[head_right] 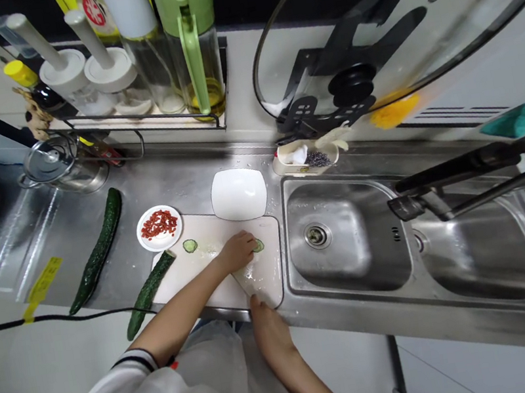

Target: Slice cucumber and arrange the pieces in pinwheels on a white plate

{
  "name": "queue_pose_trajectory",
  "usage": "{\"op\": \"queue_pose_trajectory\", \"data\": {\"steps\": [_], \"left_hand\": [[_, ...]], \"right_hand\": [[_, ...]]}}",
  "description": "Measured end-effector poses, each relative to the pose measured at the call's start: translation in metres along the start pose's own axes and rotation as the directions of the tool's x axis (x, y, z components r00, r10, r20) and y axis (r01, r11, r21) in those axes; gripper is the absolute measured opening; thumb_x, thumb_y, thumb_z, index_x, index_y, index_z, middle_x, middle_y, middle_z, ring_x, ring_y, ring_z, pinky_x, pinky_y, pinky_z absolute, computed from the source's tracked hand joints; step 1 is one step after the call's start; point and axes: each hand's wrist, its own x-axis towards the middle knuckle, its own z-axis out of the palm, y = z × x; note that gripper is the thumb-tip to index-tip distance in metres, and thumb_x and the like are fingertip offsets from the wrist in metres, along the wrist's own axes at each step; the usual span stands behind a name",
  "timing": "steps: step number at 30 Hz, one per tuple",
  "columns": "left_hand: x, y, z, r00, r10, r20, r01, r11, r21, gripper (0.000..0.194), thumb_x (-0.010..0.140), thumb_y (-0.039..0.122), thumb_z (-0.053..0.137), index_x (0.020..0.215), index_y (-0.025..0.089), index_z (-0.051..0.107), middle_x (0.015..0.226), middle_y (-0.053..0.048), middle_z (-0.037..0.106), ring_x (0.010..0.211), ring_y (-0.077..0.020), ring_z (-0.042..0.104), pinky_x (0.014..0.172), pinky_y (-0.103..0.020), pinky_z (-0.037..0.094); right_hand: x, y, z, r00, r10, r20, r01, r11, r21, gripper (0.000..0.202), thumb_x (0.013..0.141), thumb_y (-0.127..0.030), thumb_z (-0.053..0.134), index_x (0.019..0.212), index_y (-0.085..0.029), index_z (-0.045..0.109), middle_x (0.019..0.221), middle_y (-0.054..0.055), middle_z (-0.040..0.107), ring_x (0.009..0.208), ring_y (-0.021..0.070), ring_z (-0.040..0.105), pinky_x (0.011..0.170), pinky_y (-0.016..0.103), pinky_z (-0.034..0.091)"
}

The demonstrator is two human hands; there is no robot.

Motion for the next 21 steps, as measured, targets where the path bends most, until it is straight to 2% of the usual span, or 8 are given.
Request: {"op": "queue_pose_trajectory", "data": {"steps": [7, 11, 14, 16, 19, 21], "left_hand": [[0.001, -0.005, 0.002, 0.999, 0.038, -0.034, -0.038, 0.999, 0.001, 0.015, 0.084, 0.018, 0.051, 0.089, 0.018, 0.065, 0.099, -0.008, 0.062, 0.101, -0.0212, 0.048, 0.090, -0.033, 0.039], [0.002, -0.004, 0.002, 0.998, 0.004, -0.058, -0.009, 0.996, -0.087, 0.015, 0.085, 0.020, 0.050, 0.087, 0.019, 0.066, 0.096, -0.007, 0.064, 0.100, -0.0192, 0.051, 0.093, -0.032, 0.038], [-0.001, 0.000, -0.001, 0.983, -0.139, -0.122, 0.106, 0.963, -0.248, 0.014, 0.083, 0.020, 0.053, 0.087, 0.019, 0.066, 0.094, -0.005, 0.066, 0.098, -0.0175, 0.054, 0.093, -0.028, 0.039], [-0.007, 0.001, -0.004, 0.954, -0.276, -0.120, 0.213, 0.901, -0.379, 0.014, 0.081, 0.023, 0.055, 0.088, 0.019, 0.067, 0.090, -0.003, 0.067, 0.092, -0.0162, 0.057, 0.086, -0.026, 0.042], [-0.023, -0.005, -0.008, 0.881, -0.470, -0.054, 0.373, 0.760, -0.532, 0.017, 0.080, 0.027, 0.056, 0.090, 0.020, 0.067, 0.080, 0.000, 0.067, 0.074, -0.0131, 0.059, 0.071, -0.023, 0.044], [-0.035, -0.013, -0.009, 0.822, -0.569, -0.024, 0.444, 0.667, -0.598, 0.017, 0.078, 0.025, 0.056, 0.089, 0.020, 0.068, 0.075, 0.001, 0.067, 0.069, -0.0119, 0.059, 0.066, -0.021, 0.043]], "right_hand": [[0.000, 0.001, -0.003, 1.000, -0.015, 0.013, 0.015, 1.000, 0.001, 0.054, 0.084, 0.002, 0.023, 0.134, -0.011, 0.040, 0.106, 0.016, 0.064, 0.095, 0.0200, 0.064, 0.075, 0.026, 0.047], [0.000, 0.001, -0.004, 1.000, -0.010, 0.013, 0.010, 1.000, 0.005, 0.056, 0.083, 0.003, 0.021, 0.134, -0.011, 0.040, 0.106, 0.016, 0.064, 0.095, 0.0214, 0.064, 0.074, 0.027, 0.048], [0.002, 0.003, -0.001, 1.000, -0.011, 0.006, 0.011, 1.000, 0.003, 0.056, 0.083, 0.003, 0.021, 0.134, -0.011, 0.040, 0.105, 0.016, 0.065, 0.093, 0.0221, 0.065, 0.072, 0.028, 0.048], [0.004, 0.004, 0.001, 1.000, -0.016, -0.005, 0.016, 1.000, 0.003, 0.055, 0.083, 0.002, 0.022, 0.133, -0.012, 0.041, 0.104, 0.015, 0.065, 0.092, 0.0216, 0.065, 0.071, 0.027, 0.047], [0.004, 0.006, 0.001, 1.000, -0.016, -0.012, 0.016, 1.000, 0.003, 0.052, 0.084, 0.000, 0.022, 0.129, -0.013, 0.044, 0.103, 0.014, 0.065, 0.092, 0.0210, 0.065, 0.070, 0.026, 0.047], [0.003, 0.007, 0.000, 1.000, -0.011, -0.005, 0.011, 1.000, 0.007, 0.050, 0.084, 0.000, 0.021, 0.125, -0.014, 0.047, 0.102, 0.014, 0.065, 0.091, 0.0211, 0.065, 0.069, 0.027, 0.046]]}}
